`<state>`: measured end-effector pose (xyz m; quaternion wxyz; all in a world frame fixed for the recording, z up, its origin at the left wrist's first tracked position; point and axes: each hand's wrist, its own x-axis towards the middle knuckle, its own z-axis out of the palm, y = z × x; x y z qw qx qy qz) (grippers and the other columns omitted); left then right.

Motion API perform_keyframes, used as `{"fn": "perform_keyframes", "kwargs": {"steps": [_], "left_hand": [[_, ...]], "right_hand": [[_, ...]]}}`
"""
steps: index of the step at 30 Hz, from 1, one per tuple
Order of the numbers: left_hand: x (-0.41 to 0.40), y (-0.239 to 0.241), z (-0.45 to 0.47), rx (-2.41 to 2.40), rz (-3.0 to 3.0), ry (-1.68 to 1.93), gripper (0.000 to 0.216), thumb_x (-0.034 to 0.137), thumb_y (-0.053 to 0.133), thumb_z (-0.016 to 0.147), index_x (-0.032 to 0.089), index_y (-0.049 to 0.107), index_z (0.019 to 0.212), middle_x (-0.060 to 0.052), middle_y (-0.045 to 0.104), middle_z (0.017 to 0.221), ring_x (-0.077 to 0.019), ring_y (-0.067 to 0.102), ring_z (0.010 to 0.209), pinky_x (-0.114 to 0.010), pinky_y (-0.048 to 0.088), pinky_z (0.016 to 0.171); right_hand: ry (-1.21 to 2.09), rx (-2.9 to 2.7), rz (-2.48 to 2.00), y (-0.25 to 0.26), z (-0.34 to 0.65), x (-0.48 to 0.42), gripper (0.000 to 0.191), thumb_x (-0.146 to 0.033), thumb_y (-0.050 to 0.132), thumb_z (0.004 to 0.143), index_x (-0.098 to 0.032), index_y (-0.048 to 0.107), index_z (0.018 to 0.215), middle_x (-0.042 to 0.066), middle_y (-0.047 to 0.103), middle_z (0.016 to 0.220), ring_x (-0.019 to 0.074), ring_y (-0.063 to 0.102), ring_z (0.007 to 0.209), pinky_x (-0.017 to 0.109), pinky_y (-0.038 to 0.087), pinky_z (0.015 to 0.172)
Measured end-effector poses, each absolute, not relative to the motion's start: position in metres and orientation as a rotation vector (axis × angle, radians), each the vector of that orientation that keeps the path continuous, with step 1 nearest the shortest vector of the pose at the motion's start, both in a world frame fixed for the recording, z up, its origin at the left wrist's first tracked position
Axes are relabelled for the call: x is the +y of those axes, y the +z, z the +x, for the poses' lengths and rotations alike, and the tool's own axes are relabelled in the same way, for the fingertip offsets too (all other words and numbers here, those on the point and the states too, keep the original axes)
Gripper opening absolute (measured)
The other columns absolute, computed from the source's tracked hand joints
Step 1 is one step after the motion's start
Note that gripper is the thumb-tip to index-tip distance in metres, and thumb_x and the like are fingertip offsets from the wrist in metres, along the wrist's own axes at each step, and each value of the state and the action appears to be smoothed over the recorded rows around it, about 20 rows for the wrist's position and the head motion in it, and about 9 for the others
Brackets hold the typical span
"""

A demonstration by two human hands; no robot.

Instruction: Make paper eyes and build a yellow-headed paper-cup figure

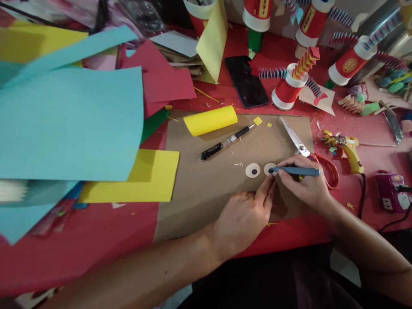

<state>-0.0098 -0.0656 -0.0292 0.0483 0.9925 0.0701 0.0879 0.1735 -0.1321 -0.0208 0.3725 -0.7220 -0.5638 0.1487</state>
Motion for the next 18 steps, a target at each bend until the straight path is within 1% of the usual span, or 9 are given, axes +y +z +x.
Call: {"fn": "perform_keyframes", "kwargs": {"steps": [7, 12, 18], "left_hand": [[-0.0662, -0.0296, -0.0089, 0.212, 3.045, 0.289, 0.044, 0.006, 0.058, 0.088, 0.002, 0.062, 0.132, -0.026, 0.063, 0.136, -0.0147, 0.068, 0.059, -0.028, 0.058, 0.054], [-0.0654, -0.0279, -0.0086, 0.213, 3.069, 0.328, 0.042, 0.006, 0.059, 0.087, 0.002, 0.066, 0.128, -0.025, 0.065, 0.132, -0.0148, 0.068, 0.058, -0.027, 0.058, 0.053], [-0.0647, -0.0287, -0.0097, 0.197, 3.069, 0.322, 0.043, 0.006, 0.061, 0.086, 0.001, 0.065, 0.128, -0.025, 0.064, 0.133, -0.0150, 0.069, 0.060, -0.027, 0.058, 0.054]], "right_hand": [[0.417, -1.425, -1.870, -0.0186, 0.1739, -0.1321, 0.004, -0.020, 0.065, 0.083, -0.023, 0.067, 0.081, 0.001, 0.074, 0.076, 0.0173, 0.069, 0.069, 0.032, 0.055, 0.068], [0.405, -1.454, -1.840, -0.0181, 0.1737, -0.1317, 0.006, -0.019, 0.064, 0.084, -0.023, 0.067, 0.082, 0.001, 0.074, 0.075, 0.0171, 0.069, 0.070, 0.031, 0.055, 0.069], [0.397, -1.441, -1.867, -0.0194, 0.1734, -0.1318, 0.006, -0.018, 0.063, 0.083, -0.022, 0.067, 0.081, 0.001, 0.074, 0.075, 0.0166, 0.069, 0.070, 0.030, 0.055, 0.068]]}}
